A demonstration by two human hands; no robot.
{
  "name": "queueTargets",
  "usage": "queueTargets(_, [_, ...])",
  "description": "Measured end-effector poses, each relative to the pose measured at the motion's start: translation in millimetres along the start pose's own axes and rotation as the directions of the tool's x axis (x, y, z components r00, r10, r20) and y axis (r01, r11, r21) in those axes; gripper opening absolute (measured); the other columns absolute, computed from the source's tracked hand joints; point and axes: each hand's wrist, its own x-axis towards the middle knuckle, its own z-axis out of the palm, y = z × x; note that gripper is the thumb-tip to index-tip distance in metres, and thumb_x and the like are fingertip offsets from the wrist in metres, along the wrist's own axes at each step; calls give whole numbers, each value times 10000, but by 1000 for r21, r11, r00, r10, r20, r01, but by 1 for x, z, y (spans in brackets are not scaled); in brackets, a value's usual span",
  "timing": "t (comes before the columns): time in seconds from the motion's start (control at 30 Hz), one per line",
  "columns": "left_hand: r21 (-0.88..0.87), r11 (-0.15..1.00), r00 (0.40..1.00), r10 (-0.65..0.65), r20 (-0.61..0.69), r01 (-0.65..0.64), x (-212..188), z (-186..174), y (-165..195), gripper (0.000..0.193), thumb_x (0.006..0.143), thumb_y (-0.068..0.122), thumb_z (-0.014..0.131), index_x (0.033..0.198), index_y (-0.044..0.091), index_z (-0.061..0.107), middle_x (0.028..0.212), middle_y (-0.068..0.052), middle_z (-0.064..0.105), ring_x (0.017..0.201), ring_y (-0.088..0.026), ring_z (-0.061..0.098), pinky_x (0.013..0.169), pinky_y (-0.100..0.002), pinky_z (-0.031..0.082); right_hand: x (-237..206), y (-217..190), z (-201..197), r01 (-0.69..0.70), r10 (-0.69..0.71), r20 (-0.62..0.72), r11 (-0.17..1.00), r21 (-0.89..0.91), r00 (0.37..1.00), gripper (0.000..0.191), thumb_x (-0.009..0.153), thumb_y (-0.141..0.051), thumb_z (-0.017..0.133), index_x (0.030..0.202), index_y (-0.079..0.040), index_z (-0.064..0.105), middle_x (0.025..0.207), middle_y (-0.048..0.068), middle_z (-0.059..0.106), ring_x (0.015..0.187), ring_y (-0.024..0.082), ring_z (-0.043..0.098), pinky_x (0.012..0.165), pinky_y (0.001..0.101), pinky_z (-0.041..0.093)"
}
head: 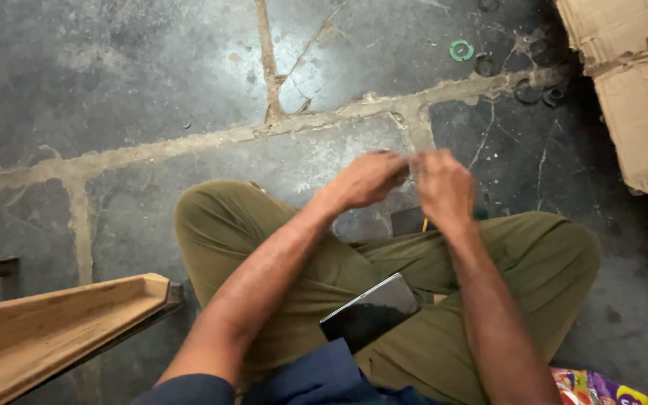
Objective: The person sits on the floor and winds copper wire from a spool onto a cylindrical core by hand. The person repeatedly wraps the wire around the core, adjusts the coil, and continues winding until the clip ends.
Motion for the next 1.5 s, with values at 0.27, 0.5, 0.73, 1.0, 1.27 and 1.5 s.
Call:
queueTargets(0.27, [-351, 888, 954, -295, 58, 296, -11, -21, -9, 191, 1000, 210, 644, 1108, 56, 679, 1064, -121, 662, 951, -322, 712, 838, -420, 569, 0, -3, -6, 26, -142, 246, 907, 421, 959, 320, 1013, -351, 592, 1055, -58, 714, 941, 167, 718, 880, 366, 673, 770, 455, 512])
queueTargets(0.5, [-797, 567, 977, -84, 195, 208, -5, -10, 6, 628, 891, 250, 802, 1400, 107, 462, 1305, -127, 654, 1249, -238, 591, 1080, -379, 453, 5, 7, -16, 215, -97, -205, 675, 706, 974, 329, 1154, -299, 539, 932, -65, 604, 1132, 134, 681, 1071, 267, 591, 975, 353, 456])
queueTargets(0.73, [-555, 787, 963, -213, 166, 270, -10, -4, 18, 629, 856, 285, 828, 1379, 72, 552, 1231, -146, 689, 1162, -268, 668, 1005, -389, 530, 11, 18, -9, -82, 196, 181, -429, 900, 964, 365, 1057, -475, 551, 929, -133, 538, 878, 30, 610, 799, 159, 595, 817, 354, 523])
queueTargets(1.0, [-217, 905, 930, -358, 80, 366, -6, -26, 4, 395, 859, -12, 673, 1244, 72, 643, 1114, -143, 740, 1072, -282, 700, 899, -414, 551, 20, 93, -18, 122, 532, -19, -159, 980, 846, 405, 1102, -536, 591, 1013, -154, 493, 808, -7, 443, 632, 112, 377, 495, 274, 310])
queueTargets(1.27, [-755, 642, 985, -168, 36, 137, 1, -54, 20, 494, 872, -6, 768, 1326, 33, 577, 1240, -98, 689, 1174, -185, 671, 1016, -356, 563, 12, 134, -41, 220, 554, -172, -21, 975, 815, 449, 1124, -559, 566, 1002, -139, 461, 724, 11, 369, 553, 130, 301, 471, 302, 300])
queueTargets(1.5, [-852, 492, 917, -396, -36, 179, 4, -50, 8, 490, 913, 111, 799, 1316, -32, 561, 1269, -136, 676, 1152, -216, 693, 989, -360, 592, 24, 133, -29, 158, 566, -22, -192, 969, 824, 446, 1123, -556, 525, 999, -130, 478, 759, 7, 383, 555, 123, 293, 486, 302, 288])
